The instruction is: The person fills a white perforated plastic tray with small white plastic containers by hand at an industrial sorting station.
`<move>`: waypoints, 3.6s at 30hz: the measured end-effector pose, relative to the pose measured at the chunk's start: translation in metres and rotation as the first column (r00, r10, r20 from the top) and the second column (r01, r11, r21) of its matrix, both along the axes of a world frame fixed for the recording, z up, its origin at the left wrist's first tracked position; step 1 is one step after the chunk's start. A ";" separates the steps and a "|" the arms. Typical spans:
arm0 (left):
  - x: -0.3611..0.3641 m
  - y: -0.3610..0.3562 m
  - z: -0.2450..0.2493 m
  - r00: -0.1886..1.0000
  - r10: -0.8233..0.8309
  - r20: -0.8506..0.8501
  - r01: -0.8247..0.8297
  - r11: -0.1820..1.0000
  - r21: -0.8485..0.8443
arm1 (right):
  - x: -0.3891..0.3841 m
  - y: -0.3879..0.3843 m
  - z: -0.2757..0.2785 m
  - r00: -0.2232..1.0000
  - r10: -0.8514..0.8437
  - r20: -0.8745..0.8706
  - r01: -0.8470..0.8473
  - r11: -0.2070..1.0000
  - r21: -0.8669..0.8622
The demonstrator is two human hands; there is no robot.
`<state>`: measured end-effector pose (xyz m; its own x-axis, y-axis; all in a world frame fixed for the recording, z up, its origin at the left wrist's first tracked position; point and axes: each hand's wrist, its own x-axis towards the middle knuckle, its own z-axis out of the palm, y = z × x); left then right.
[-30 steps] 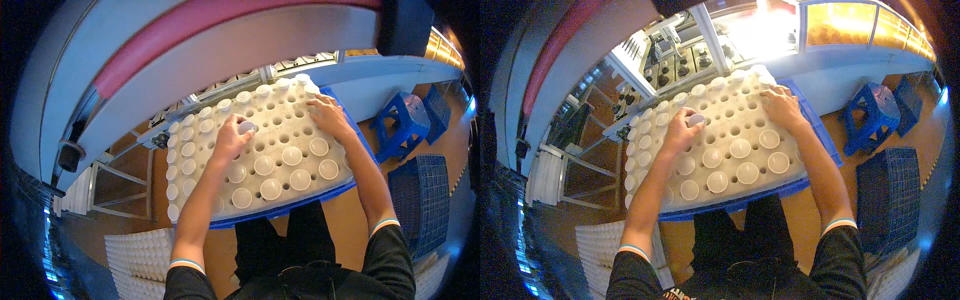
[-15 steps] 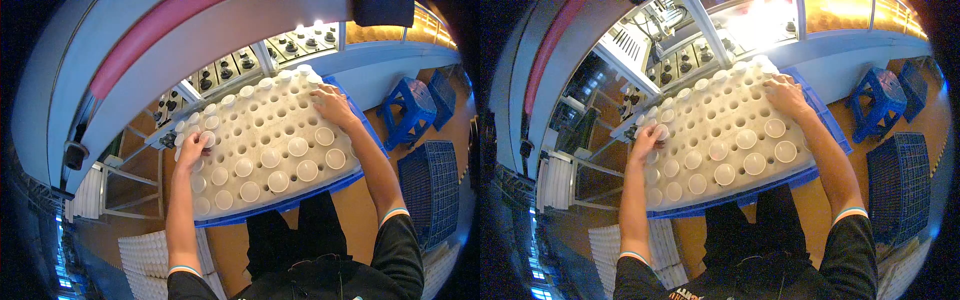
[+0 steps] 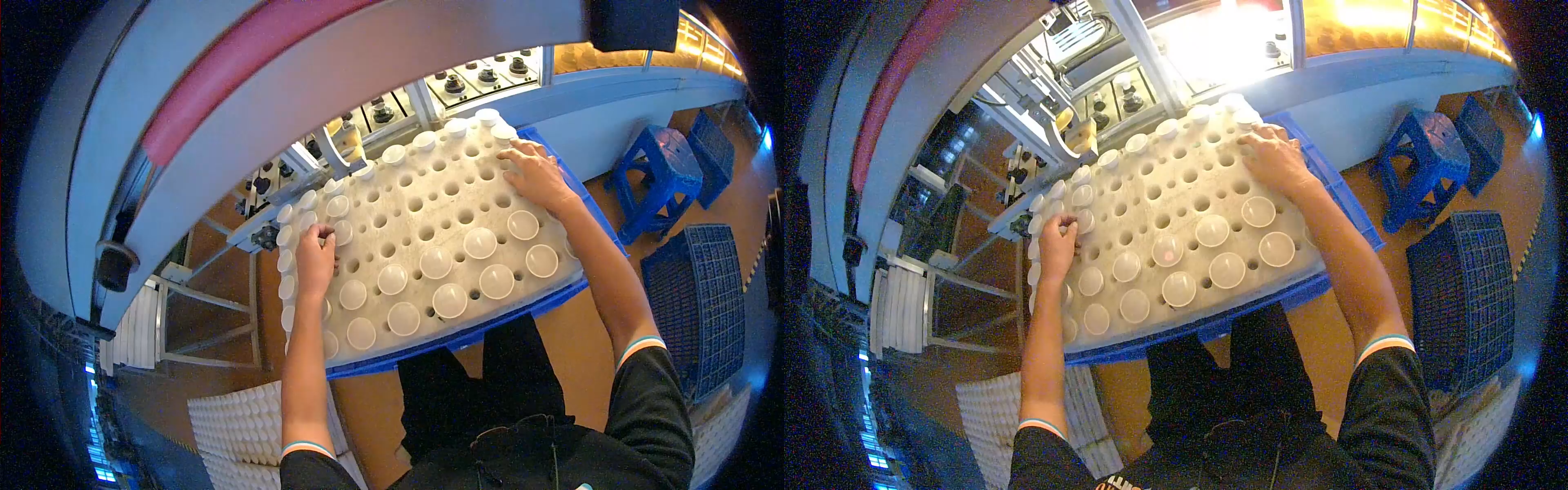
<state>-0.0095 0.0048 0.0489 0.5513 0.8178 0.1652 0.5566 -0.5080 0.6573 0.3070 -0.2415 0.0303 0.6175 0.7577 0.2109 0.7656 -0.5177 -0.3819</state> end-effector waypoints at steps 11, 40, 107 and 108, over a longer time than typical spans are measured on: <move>0.001 0.011 -0.011 0.999 -0.040 0.035 0.033 0.981 0.194 | -0.001 0.000 0.004 1.000 -0.003 -0.022 0.003 1.000 -0.012; 0.011 0.000 -0.027 0.998 -0.068 0.001 0.062 0.919 0.390 | -0.001 -0.001 0.003 1.000 0.002 -0.018 -0.002 1.000 -0.004; -0.031 0.029 -0.015 0.955 -0.285 -0.085 0.264 0.944 -0.196 | 0.016 0.019 -0.030 0.974 -0.004 0.226 -0.018 0.995 0.097; -0.032 0.039 -0.023 0.952 -0.288 -0.099 0.278 0.955 -0.106 | 0.010 0.018 -0.023 0.987 -0.014 0.159 -0.004 0.994 0.113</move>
<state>-0.0417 0.0437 0.0257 0.7729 0.6342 0.0220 0.4715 -0.5971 0.6489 0.3173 -0.2239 0.0071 0.5727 0.7205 0.3910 0.8189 -0.4819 -0.3116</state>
